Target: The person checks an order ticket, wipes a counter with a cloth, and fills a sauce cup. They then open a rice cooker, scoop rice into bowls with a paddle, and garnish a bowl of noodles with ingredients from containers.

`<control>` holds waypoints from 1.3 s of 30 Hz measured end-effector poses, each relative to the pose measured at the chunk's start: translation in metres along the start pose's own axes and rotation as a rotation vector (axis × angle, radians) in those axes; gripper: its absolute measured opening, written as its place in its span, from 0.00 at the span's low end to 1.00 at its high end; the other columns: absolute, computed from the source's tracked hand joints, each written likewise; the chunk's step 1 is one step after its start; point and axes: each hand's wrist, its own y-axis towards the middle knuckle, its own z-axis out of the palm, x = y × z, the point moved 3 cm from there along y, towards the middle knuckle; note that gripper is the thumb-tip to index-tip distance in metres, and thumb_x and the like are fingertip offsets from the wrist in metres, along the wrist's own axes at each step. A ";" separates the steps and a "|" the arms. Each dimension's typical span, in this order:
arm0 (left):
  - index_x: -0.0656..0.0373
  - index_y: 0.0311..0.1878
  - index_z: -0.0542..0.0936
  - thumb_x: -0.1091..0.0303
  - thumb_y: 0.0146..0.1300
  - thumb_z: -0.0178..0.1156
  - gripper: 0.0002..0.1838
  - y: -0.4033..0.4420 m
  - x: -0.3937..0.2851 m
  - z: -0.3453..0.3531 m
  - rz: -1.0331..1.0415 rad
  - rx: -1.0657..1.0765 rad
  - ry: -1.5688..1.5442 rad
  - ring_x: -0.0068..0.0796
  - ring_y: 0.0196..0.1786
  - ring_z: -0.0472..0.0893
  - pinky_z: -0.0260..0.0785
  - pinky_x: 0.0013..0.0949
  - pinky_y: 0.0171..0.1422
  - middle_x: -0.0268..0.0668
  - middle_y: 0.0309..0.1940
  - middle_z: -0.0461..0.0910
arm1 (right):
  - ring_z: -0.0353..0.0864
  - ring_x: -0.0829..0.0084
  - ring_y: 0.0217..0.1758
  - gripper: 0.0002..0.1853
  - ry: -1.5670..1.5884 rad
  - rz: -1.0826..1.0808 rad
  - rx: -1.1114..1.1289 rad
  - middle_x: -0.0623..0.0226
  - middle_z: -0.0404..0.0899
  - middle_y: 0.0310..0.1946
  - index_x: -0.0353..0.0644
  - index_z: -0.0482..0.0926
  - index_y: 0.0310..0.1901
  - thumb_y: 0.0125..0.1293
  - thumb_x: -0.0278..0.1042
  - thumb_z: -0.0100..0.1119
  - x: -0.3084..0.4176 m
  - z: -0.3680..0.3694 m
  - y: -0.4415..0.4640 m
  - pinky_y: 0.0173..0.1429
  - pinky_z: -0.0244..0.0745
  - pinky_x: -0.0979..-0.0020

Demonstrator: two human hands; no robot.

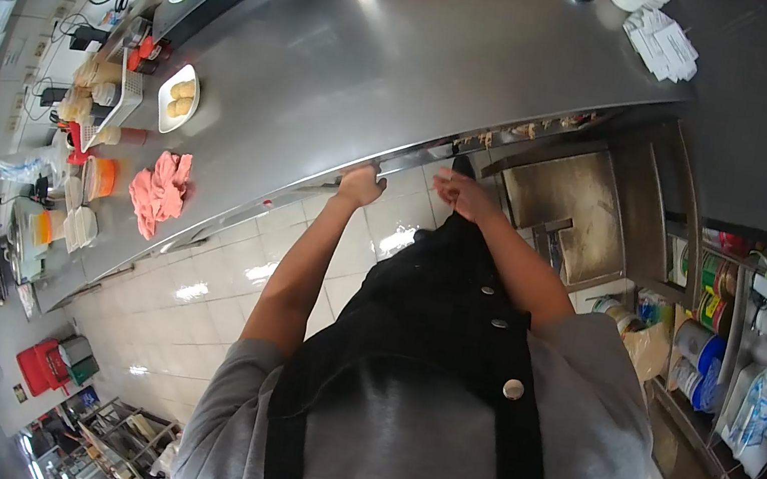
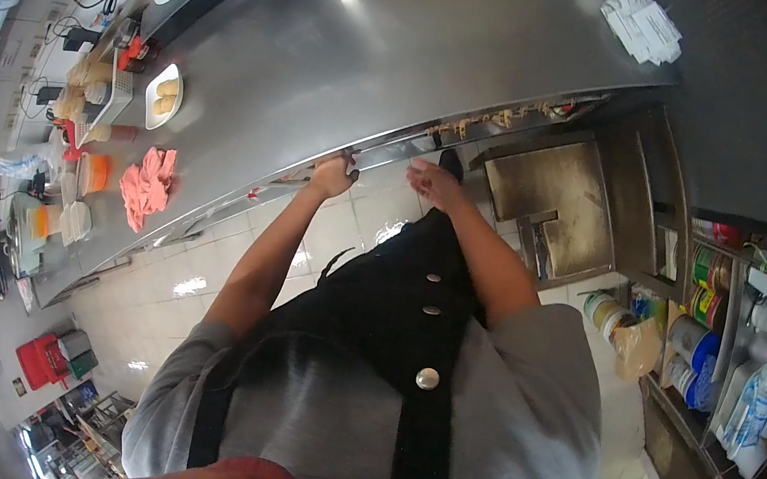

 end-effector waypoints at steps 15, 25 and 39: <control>0.47 0.67 0.73 0.57 0.58 0.65 0.31 -0.030 -0.007 0.004 0.081 -0.132 -0.132 0.45 0.71 0.70 0.54 0.52 0.77 0.36 0.63 0.78 | 0.71 0.63 0.69 0.25 -0.153 -0.557 -0.024 0.60 0.65 0.71 0.35 0.64 0.69 0.70 0.25 0.50 0.031 -0.027 0.002 0.76 0.64 0.62; 0.48 0.68 0.72 0.57 0.58 0.67 0.33 -0.026 -0.008 0.005 0.055 -0.130 -0.136 0.44 0.71 0.70 0.54 0.55 0.76 0.38 0.64 0.77 | 0.77 0.80 0.37 0.09 0.195 -0.302 0.091 0.75 0.78 0.36 0.49 0.75 0.47 0.69 0.26 0.61 0.034 -0.013 -0.011 0.42 0.72 0.77; 0.46 0.69 0.70 0.52 0.57 0.65 0.35 0.004 0.013 0.032 0.090 -0.093 -0.092 0.44 0.72 0.70 0.51 0.59 0.76 0.42 0.64 0.77 | 0.77 0.75 0.38 0.19 -0.192 -0.392 -0.142 0.71 0.77 0.36 0.41 0.68 0.58 0.69 0.30 0.61 0.027 0.016 -0.030 0.53 0.76 0.68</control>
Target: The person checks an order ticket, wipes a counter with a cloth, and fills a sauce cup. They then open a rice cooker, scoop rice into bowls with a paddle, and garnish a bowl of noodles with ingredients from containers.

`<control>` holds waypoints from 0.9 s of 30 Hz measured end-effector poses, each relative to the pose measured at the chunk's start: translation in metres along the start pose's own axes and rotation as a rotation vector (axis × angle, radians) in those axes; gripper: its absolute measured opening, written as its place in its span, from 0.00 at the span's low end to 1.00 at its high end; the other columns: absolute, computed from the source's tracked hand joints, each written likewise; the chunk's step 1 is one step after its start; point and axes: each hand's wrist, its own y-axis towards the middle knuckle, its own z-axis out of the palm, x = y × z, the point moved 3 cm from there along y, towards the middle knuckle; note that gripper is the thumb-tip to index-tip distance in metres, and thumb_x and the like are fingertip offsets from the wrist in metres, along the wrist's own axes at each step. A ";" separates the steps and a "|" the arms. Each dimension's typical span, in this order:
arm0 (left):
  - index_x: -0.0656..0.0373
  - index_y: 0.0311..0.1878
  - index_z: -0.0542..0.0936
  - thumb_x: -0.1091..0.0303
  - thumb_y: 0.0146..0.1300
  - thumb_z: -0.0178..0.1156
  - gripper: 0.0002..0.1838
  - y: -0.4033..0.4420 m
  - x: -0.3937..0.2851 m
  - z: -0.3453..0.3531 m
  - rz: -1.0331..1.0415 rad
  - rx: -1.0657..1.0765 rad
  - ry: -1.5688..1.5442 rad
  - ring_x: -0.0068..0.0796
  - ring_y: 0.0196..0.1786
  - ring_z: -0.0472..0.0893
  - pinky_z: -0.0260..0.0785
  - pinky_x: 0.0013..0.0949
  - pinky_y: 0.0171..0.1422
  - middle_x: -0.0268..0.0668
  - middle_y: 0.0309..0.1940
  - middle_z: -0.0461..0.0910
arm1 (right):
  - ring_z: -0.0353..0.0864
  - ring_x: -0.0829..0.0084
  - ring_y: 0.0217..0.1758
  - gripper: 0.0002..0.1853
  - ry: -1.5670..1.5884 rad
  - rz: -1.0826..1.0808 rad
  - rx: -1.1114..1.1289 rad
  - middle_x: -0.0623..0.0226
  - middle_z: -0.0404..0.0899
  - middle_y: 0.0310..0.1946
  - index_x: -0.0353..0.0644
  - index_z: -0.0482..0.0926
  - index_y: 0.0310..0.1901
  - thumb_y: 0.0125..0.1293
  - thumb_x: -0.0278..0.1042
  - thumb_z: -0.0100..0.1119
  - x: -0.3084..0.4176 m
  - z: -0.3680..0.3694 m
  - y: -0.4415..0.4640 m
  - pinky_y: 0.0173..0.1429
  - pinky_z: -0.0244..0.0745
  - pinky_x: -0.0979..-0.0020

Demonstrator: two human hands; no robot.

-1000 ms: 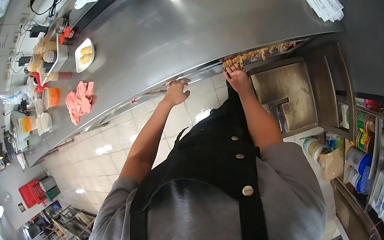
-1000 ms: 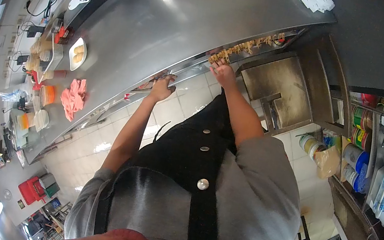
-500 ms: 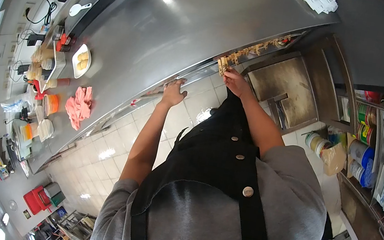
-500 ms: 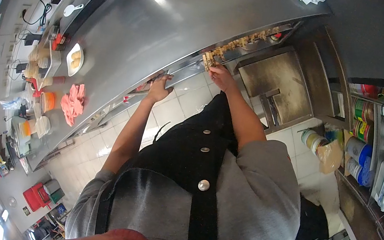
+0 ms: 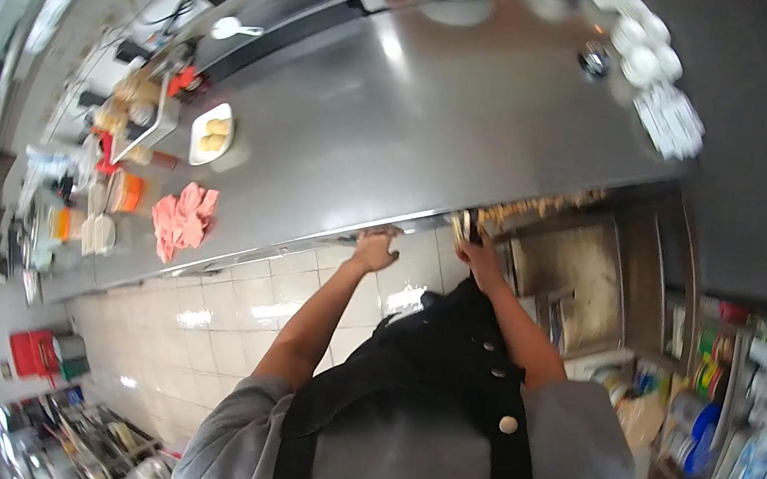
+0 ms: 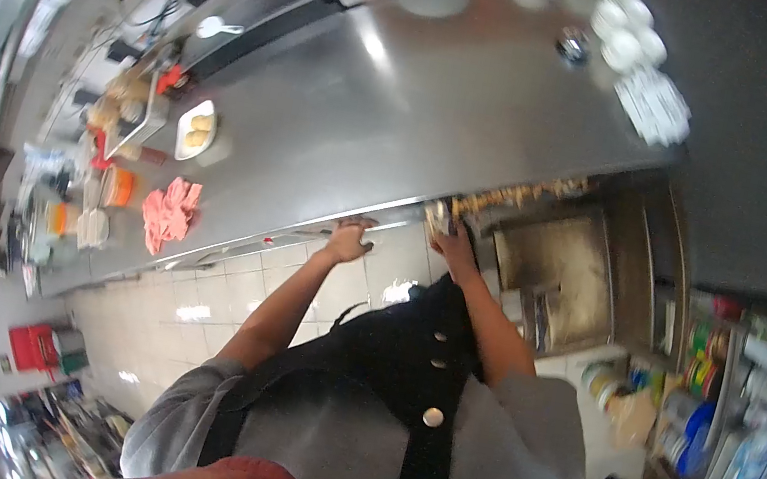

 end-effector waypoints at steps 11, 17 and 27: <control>0.65 0.50 0.81 0.48 0.61 0.59 0.27 0.010 -0.006 -0.021 -0.110 0.075 -0.064 0.55 0.56 0.81 0.73 0.51 0.63 0.57 0.52 0.82 | 0.80 0.74 0.52 0.16 -0.611 0.213 0.524 0.66 0.83 0.51 0.36 0.81 0.54 0.72 0.37 0.60 0.133 -0.001 -0.043 0.58 0.75 0.68; 0.64 0.48 0.82 0.56 0.61 0.56 0.21 0.004 -0.006 -0.020 -0.131 -0.197 -0.078 0.55 0.52 0.83 0.75 0.52 0.59 0.55 0.48 0.83 | 0.81 0.77 0.38 0.12 -0.595 -0.135 0.490 0.66 0.83 0.39 0.37 0.80 0.52 0.76 0.35 0.52 0.330 0.100 0.035 0.44 0.79 0.71; 0.62 0.77 0.58 0.79 0.46 0.58 0.48 -0.085 -0.049 0.007 -0.419 -0.710 -0.205 0.66 0.78 0.54 0.45 0.61 0.81 0.64 0.77 0.50 | 0.84 0.47 0.37 0.08 -1.489 -1.174 -0.363 0.49 0.84 0.31 0.37 0.85 0.34 0.64 0.33 0.61 0.565 0.103 0.341 0.43 0.76 0.50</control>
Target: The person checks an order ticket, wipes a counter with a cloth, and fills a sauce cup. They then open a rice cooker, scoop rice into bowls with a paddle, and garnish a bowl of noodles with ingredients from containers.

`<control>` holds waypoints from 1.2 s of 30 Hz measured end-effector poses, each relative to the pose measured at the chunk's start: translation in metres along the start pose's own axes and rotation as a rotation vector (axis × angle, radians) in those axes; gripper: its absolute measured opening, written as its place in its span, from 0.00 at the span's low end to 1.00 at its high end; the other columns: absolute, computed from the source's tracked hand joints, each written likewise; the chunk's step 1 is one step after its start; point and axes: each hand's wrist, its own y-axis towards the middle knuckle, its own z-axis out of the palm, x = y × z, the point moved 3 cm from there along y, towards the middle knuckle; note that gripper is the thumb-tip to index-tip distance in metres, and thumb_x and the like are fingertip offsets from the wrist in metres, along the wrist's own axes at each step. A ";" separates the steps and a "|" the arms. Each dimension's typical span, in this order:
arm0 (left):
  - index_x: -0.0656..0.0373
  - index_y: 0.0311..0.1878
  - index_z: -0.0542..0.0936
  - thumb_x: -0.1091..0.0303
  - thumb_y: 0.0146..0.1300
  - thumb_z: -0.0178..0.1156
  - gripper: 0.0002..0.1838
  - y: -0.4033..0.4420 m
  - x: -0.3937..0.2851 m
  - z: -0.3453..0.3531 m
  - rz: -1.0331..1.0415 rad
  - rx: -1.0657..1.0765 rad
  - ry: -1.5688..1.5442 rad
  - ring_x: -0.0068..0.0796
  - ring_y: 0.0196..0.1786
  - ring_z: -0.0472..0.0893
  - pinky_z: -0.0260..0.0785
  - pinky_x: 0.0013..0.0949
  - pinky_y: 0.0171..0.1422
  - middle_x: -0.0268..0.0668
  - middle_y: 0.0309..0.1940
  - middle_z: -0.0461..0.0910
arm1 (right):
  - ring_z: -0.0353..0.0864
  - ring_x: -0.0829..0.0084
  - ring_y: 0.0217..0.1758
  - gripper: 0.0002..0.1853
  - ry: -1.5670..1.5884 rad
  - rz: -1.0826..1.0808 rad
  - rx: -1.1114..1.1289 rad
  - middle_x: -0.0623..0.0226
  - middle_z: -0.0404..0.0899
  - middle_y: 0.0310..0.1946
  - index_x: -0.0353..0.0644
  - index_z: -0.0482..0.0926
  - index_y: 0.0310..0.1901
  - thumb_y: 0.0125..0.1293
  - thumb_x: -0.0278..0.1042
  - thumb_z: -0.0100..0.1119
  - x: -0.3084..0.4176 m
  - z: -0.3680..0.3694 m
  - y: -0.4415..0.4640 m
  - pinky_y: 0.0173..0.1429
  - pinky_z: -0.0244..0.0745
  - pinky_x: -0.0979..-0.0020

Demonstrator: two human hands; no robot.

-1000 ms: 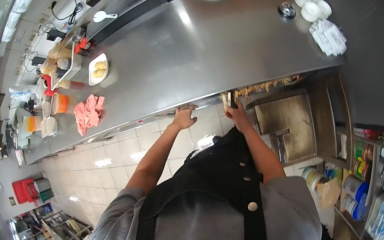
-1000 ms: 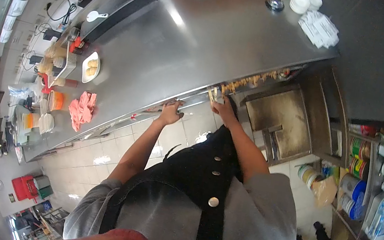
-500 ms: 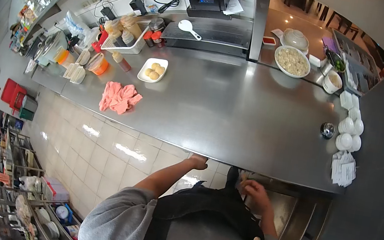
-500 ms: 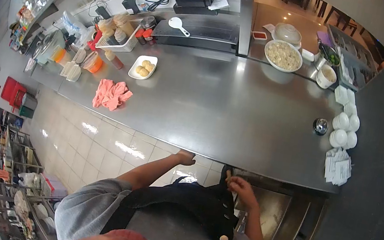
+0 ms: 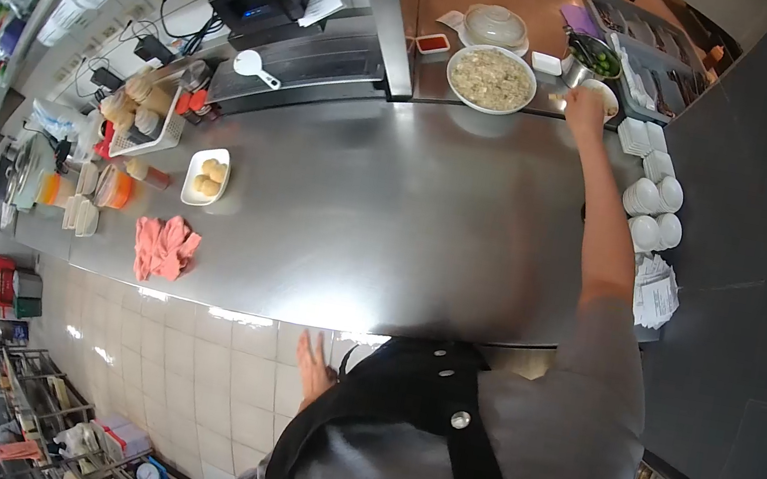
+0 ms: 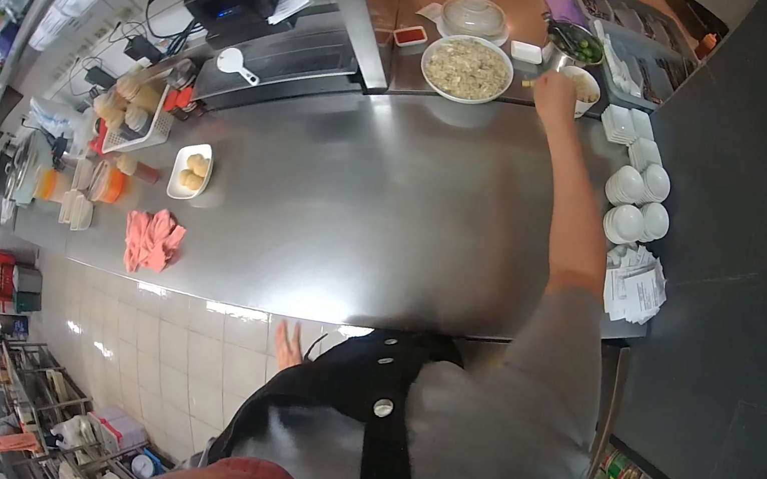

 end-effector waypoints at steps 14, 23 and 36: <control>0.56 0.77 0.58 0.86 0.47 0.57 0.49 -0.097 0.044 -0.099 -0.837 -0.715 0.439 0.63 0.76 0.58 0.57 0.56 0.75 0.56 0.78 0.52 | 0.85 0.48 0.53 0.13 -0.205 0.219 0.380 0.41 0.85 0.45 0.35 0.87 0.45 0.61 0.33 0.66 -0.003 0.123 0.119 0.57 0.80 0.53; 0.65 0.71 0.65 0.69 0.69 0.59 0.29 0.234 -0.004 -0.297 0.133 -1.150 -0.292 0.41 0.73 0.66 0.56 0.43 0.78 0.46 0.76 0.59 | 0.82 0.46 0.51 0.23 -0.019 -0.119 0.330 0.45 0.83 0.46 0.34 0.80 0.53 0.68 0.48 0.62 -0.037 0.091 0.026 0.53 0.74 0.51; 0.44 0.31 0.70 0.53 0.69 0.57 0.12 0.587 0.056 -0.562 0.158 -1.022 -1.511 0.24 0.23 0.66 0.59 0.32 0.26 0.25 0.21 0.64 | 0.86 0.67 0.48 0.21 0.519 0.086 0.755 0.52 0.87 0.47 0.33 0.80 0.57 0.67 0.36 0.66 0.069 -0.015 -0.199 0.55 0.78 0.66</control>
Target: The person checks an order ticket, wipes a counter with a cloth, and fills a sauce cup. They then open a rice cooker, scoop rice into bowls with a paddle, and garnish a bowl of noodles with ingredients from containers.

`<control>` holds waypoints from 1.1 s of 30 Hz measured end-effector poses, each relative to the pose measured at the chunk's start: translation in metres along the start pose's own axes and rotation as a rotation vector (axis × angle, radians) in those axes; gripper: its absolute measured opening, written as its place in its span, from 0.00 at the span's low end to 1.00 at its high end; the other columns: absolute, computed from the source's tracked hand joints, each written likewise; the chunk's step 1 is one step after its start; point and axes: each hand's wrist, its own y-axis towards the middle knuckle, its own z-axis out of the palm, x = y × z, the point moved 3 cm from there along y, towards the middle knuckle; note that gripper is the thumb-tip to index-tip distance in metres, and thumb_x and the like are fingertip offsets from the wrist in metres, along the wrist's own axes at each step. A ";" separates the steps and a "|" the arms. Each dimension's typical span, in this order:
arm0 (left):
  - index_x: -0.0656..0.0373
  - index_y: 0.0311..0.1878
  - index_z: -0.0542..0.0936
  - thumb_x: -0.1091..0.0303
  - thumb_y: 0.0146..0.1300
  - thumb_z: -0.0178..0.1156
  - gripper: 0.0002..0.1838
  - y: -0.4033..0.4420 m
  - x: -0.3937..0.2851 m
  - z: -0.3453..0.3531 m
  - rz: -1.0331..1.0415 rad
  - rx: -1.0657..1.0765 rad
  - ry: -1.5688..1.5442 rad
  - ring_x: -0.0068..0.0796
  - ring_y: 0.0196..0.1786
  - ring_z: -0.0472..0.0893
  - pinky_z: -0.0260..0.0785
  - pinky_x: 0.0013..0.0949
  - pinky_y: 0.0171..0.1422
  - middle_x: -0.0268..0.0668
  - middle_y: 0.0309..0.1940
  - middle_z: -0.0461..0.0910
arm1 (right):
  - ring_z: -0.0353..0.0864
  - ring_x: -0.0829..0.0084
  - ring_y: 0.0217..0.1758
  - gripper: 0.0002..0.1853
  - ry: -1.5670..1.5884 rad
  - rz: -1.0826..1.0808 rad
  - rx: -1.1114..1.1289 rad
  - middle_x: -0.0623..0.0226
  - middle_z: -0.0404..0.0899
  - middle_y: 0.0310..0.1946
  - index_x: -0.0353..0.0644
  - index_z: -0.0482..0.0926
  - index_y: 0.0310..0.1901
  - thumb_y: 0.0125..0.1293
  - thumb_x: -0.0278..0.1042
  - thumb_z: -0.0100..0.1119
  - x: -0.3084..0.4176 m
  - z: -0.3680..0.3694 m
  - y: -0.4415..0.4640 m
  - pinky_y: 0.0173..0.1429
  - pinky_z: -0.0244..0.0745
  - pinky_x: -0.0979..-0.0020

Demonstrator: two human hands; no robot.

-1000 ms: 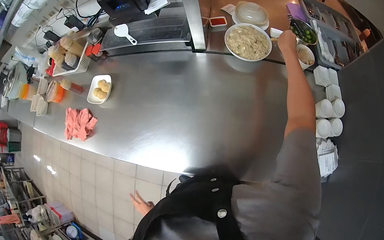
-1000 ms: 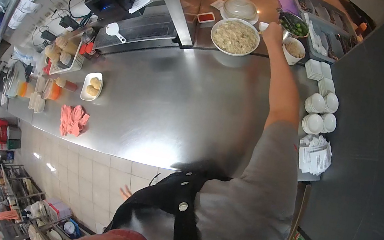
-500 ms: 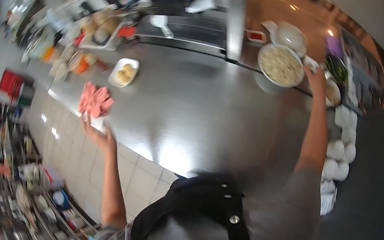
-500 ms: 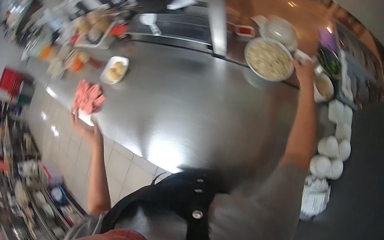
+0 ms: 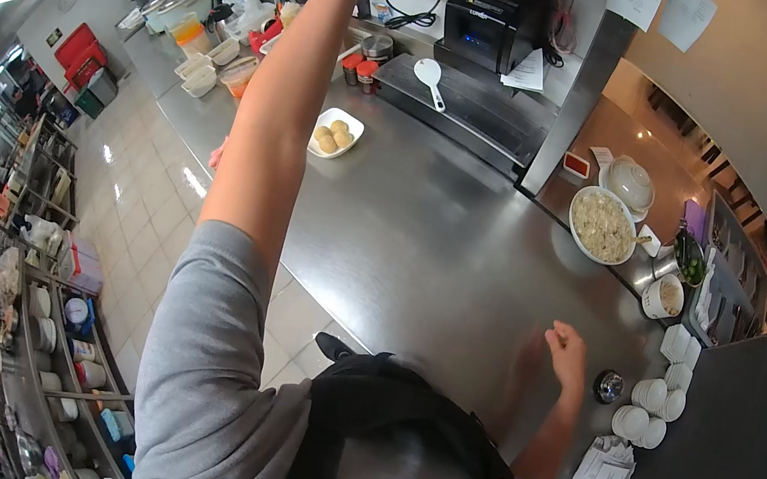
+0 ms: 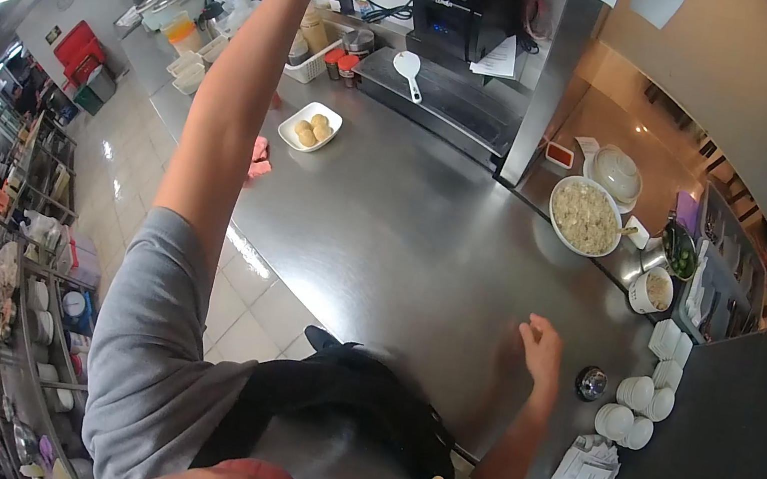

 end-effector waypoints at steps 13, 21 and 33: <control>0.56 0.52 0.84 0.78 0.60 0.50 0.20 -0.313 0.013 -0.033 0.026 0.289 0.361 0.20 0.36 0.74 0.68 0.25 0.39 0.31 0.43 0.80 | 0.86 0.59 0.50 0.21 0.090 -0.119 0.221 0.51 0.86 0.48 0.35 0.80 0.58 0.68 0.38 0.65 0.093 0.067 0.015 0.56 0.78 0.63; 0.59 0.55 0.82 0.84 0.61 0.59 0.20 -0.545 0.035 -0.109 -0.259 0.445 0.641 0.21 0.49 0.79 0.75 0.24 0.48 0.33 0.53 0.73 | 0.78 0.74 0.59 0.20 0.470 -0.995 0.060 0.64 0.76 0.64 0.40 0.77 0.64 0.74 0.35 0.61 0.447 0.036 0.160 0.64 0.73 0.72; 0.56 0.56 0.83 0.81 0.62 0.63 0.19 -0.623 0.018 -0.182 -0.384 0.318 0.722 0.26 0.43 0.79 0.78 0.28 0.41 0.37 0.54 0.74 | 0.79 0.69 0.49 0.16 1.034 -0.912 -0.022 0.62 0.79 0.50 0.32 0.77 0.55 0.73 0.34 0.57 0.527 0.067 0.252 0.54 0.74 0.70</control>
